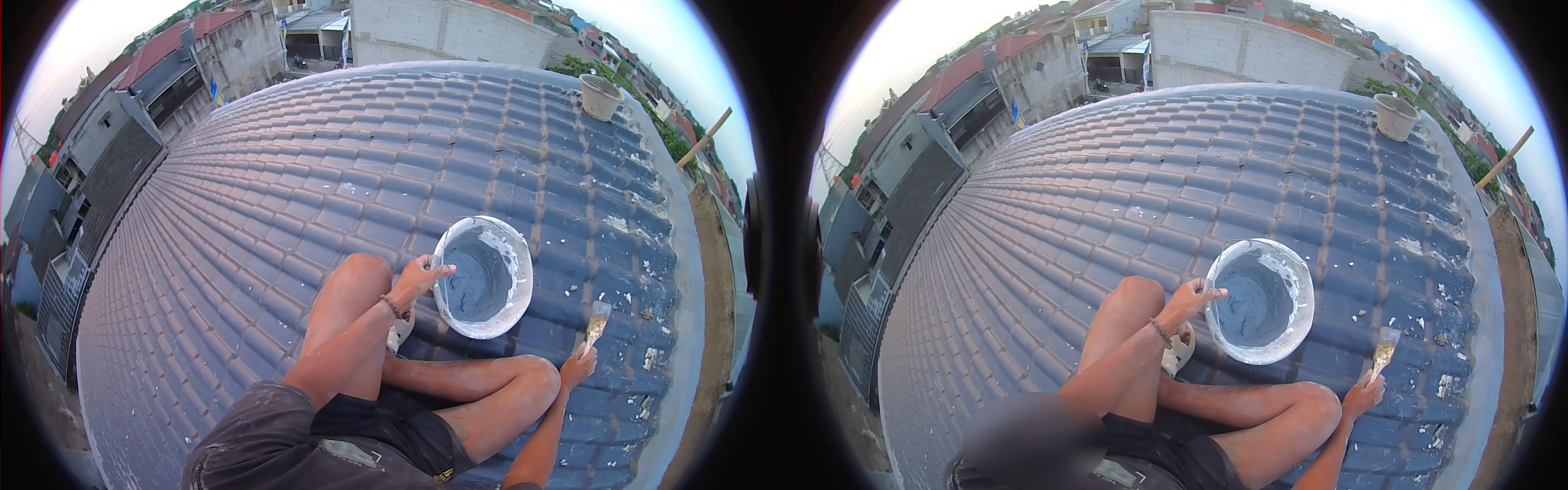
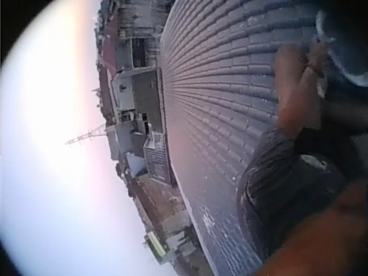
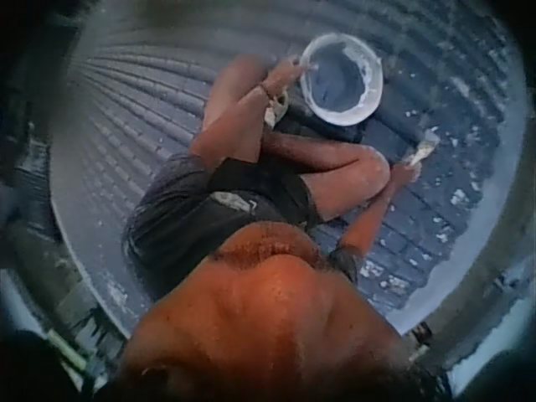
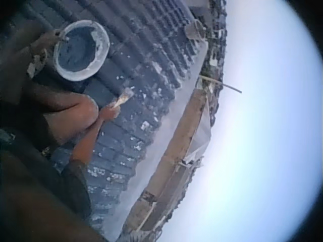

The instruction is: Apply waterproofing material or cement to the ridge tiles of a roof using a brush and bucket.

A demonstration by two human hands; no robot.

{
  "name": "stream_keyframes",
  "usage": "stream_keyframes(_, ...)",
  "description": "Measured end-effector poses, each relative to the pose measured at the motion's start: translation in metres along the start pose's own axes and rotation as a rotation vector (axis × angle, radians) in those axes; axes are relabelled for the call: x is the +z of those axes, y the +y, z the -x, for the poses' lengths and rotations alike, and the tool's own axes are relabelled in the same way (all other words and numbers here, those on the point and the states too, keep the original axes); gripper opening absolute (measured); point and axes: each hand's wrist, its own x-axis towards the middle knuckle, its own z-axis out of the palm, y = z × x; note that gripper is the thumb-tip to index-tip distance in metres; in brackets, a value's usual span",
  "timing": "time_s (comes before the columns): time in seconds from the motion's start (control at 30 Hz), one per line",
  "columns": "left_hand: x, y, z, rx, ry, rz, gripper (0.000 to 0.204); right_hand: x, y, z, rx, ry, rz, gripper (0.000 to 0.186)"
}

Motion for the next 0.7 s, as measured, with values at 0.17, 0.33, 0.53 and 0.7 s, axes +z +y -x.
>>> stream_keyframes(0.17,-0.004,-0.005,-0.005,-0.055,-0.053,0.176,0.034,0.006,-0.016,-0.014,0.144,0.135,0.045,0.036)
stream_keyframes(0.33,0.001,-0.016,-0.010,0.031,0.023,0.100,0.025,0.004,-0.025,-0.009,0.142,0.146,0.228,0.034)
stream_keyframes(0.53,0.016,-0.011,-0.015,0.001,0.064,0.339,0.022,0.006,-0.025,-0.008,0.118,0.181,0.243,0.033)
stream_keyframes(0.7,0.025,-0.021,-0.028,-0.022,0.134,0.511,0.020,0.003,-0.027,-0.007,0.128,0.156,0.243,0.032)
